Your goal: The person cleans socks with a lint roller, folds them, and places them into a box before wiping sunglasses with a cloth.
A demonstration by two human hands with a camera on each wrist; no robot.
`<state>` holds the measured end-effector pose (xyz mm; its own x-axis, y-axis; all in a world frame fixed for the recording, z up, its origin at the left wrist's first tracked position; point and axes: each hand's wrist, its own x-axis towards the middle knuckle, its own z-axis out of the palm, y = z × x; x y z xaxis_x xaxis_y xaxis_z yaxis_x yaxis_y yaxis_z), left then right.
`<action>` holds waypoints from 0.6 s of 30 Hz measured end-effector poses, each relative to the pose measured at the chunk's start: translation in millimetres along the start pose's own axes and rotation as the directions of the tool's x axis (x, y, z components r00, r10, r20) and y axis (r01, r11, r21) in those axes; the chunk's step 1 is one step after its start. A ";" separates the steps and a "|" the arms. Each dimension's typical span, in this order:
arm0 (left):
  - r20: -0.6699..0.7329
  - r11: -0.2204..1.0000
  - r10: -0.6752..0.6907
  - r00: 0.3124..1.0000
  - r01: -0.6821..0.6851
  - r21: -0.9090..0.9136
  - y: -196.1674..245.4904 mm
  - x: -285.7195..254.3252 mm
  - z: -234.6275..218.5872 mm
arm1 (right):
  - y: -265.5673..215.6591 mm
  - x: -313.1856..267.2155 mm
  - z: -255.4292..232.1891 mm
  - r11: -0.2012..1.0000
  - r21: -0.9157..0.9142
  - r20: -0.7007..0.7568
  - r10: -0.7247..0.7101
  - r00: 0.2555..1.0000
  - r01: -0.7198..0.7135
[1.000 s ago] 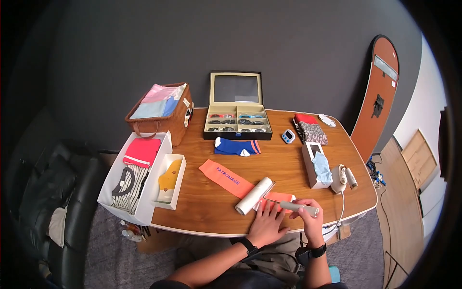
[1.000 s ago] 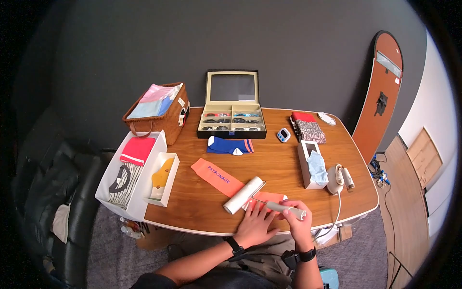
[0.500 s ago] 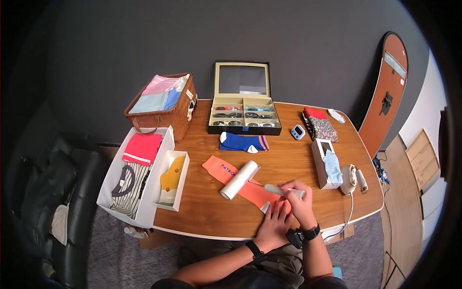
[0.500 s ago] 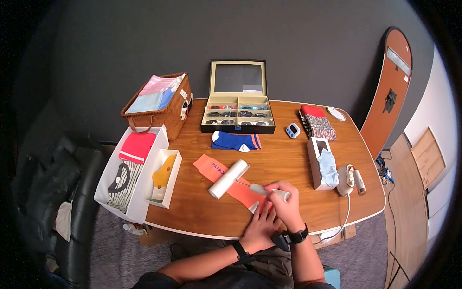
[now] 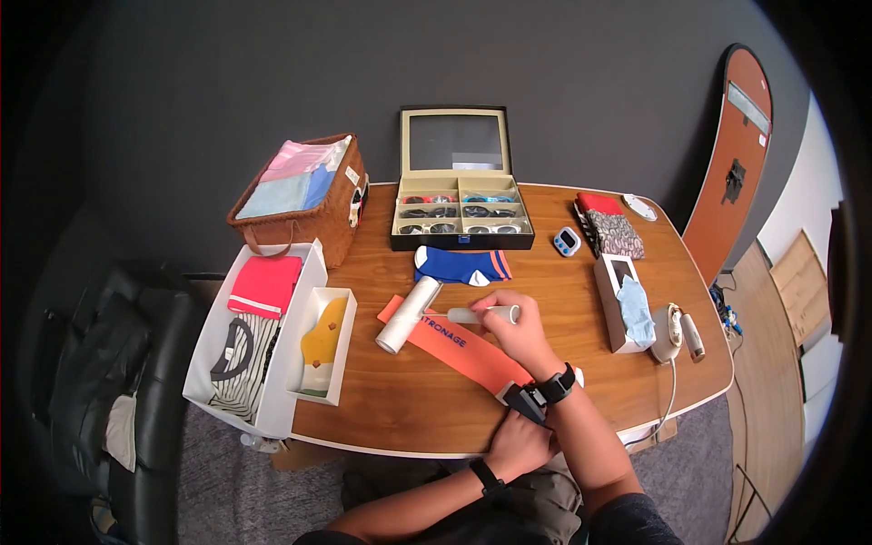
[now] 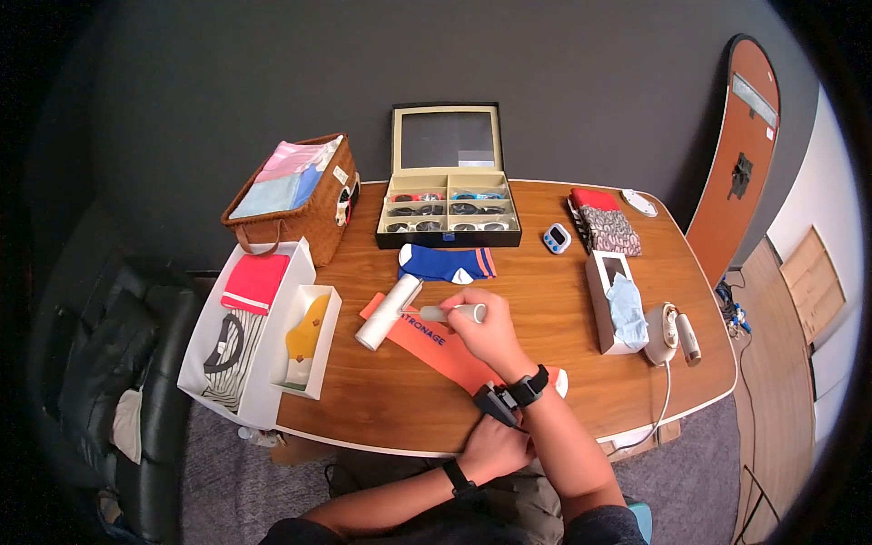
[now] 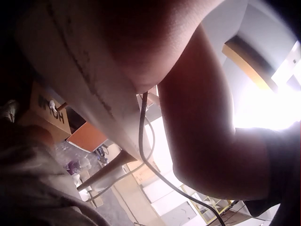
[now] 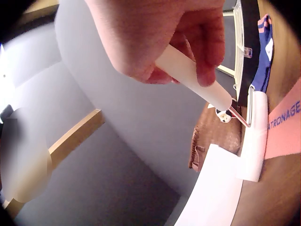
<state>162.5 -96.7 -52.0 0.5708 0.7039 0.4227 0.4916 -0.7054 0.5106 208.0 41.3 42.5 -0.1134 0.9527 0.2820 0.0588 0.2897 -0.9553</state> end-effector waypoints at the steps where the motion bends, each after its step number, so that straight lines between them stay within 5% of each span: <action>1: 0.062 1.000 -0.018 0.998 0.018 0.000 -0.2 -0.5 -1.0 | -2.7 -3.5 -4.0 1.000 -0.004 -0.001 -0.001 1.000 0.001; 3: 0.119 0.999 -0.036 0.992 0.037 -0.001 0.6 -0.9 -3.0 | -13.3 -18.6 -22.2 0.998 -0.043 0.002 0.052 0.999 -0.052; 6: -0.008 0.997 -0.003 1.000 0.004 0.081 2.2 -2.3 -5.2 | -32.2 -46.7 -48.5 0.992 -0.110 -0.038 0.055 0.998 -0.059; 10: 0.153 0.977 -0.025 0.988 -0.008 0.213 6.4 -1.6 -13.5 | -61.0 -87.3 -80.3 0.971 -0.194 -0.095 0.123 0.988 -0.140; 18: 0.069 0.976 0.014 0.998 -0.029 0.216 1.6 -4.0 -3.4 | -83.8 -132.4 -116.4 0.973 -0.131 -0.164 0.167 0.972 -0.189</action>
<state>158.8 -100.4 -50.3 0.6217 0.6866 0.3771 0.6056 -0.7266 0.3246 333.5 -98.4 95.6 0.0620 0.9896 0.1295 0.2091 0.1140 -0.9712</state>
